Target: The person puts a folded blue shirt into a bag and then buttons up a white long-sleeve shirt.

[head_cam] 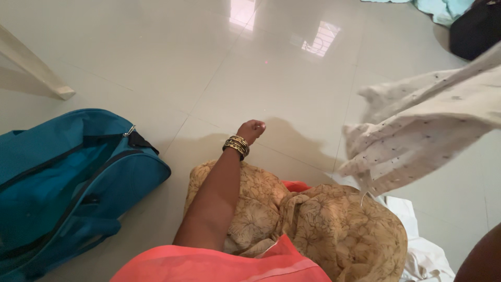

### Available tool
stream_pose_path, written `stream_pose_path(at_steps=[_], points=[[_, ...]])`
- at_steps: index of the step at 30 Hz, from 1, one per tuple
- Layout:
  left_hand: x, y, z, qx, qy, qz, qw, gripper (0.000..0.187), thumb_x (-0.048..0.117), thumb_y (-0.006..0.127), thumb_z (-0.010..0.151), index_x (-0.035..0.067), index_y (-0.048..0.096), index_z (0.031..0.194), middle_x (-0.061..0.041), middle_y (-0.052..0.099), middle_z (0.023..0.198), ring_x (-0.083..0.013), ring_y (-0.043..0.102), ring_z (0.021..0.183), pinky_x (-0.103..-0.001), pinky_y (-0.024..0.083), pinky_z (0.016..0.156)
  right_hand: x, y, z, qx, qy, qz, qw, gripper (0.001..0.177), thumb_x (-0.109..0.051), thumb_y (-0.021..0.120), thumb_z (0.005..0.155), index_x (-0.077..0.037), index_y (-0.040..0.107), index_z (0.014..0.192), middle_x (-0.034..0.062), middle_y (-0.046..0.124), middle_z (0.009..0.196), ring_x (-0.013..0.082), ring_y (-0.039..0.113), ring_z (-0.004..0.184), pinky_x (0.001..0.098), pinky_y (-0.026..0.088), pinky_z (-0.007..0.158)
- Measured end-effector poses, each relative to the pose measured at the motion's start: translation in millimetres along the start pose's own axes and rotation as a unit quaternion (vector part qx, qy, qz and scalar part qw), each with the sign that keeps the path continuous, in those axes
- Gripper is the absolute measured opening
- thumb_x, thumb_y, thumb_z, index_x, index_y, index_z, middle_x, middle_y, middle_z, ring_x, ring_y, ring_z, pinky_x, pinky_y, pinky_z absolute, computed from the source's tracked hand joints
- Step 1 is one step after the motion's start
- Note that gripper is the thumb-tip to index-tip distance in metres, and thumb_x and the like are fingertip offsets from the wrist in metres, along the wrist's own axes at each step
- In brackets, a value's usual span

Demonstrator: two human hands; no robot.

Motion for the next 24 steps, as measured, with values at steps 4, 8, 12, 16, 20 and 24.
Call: stream_pose_path(at_steps=[4, 8, 12, 16, 20, 24], points=[[-30, -1, 21, 0.046, -0.043, -0.104, 0.993, 0.043, 0.044, 0.068, 0.090, 0.012, 0.071, 0.119, -0.008, 0.073, 0.109, -0.0203, 0.070, 0.100, -0.042, 0.056, 0.086, 22, 19, -3, -0.007, 0.018, 0.010, 1.000, 0.028, -0.031, 0.067, 0.103, -0.012, 0.066, 0.122, 0.0090, 0.070, 0.114, 0.0271, 0.067, 0.100, 0.0449, 0.060, 0.083], [-48, -19, 35, 0.166, -0.030, -0.052, 0.984, 0.028, 0.037, 0.074, 0.085, 0.016, 0.079, 0.102, -0.006, 0.076, 0.105, -0.0228, 0.070, 0.099, -0.038, 0.055, 0.092, 43, -17, 20, -0.012, 0.069, 0.024, 0.997, 0.027, -0.031, 0.066, 0.103, -0.011, 0.065, 0.122, 0.0085, 0.070, 0.113, 0.0272, 0.067, 0.099, 0.0451, 0.060, 0.082], [-61, -33, 39, 0.245, -0.022, -0.031, 0.969, 0.025, 0.038, 0.082, 0.080, 0.016, 0.079, 0.092, -0.006, 0.074, 0.106, -0.0235, 0.070, 0.098, -0.039, 0.055, 0.090, 112, -3, -20, -0.061, 0.155, 0.099, 0.981, 0.027, -0.031, 0.066, 0.103, -0.011, 0.065, 0.121, 0.0080, 0.070, 0.113, 0.0274, 0.067, 0.097, 0.0453, 0.060, 0.081], [-75, -24, 38, 0.212, -0.071, -0.034, 0.974, 0.030, 0.039, 0.082, 0.081, 0.015, 0.077, 0.098, -0.009, 0.075, 0.106, -0.0249, 0.070, 0.100, -0.039, 0.055, 0.092, 145, 51, -75, -0.133, 0.159, 0.150, 0.967, 0.022, -0.023, 0.069, 0.099, -0.007, 0.066, 0.114, 0.0081, 0.068, 0.102, 0.0206, 0.065, 0.086, 0.0358, 0.059, 0.077], [-48, -23, 23, 0.181, -0.075, -0.016, 0.980, 0.035, 0.042, 0.081, 0.082, 0.014, 0.076, 0.103, -0.011, 0.074, 0.113, -0.0251, 0.070, 0.107, -0.039, 0.054, 0.095, 162, 132, -115, -0.201, 0.170, 0.068, 0.962, 0.023, -0.022, 0.071, 0.095, -0.009, 0.068, 0.114, 0.0051, 0.070, 0.099, 0.0177, 0.068, 0.086, 0.0332, 0.059, 0.077], [-35, -24, 13, 0.163, -0.101, 0.030, 0.981, 0.041, 0.044, 0.079, 0.083, 0.014, 0.074, 0.110, -0.015, 0.069, 0.123, -0.0288, 0.066, 0.113, -0.041, 0.052, 0.098, 198, 231, -140, -0.293, 0.144, -0.004, 0.945, 0.026, -0.015, 0.070, 0.090, -0.012, 0.069, 0.116, 0.0030, 0.071, 0.102, 0.0161, 0.069, 0.089, 0.0333, 0.057, 0.076]])
Point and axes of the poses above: each hand's wrist, its own z-axis towards the middle knuckle, its own y-axis out of the palm, x = y × z, the point moved 10 cm from there along z, towards the middle knuckle
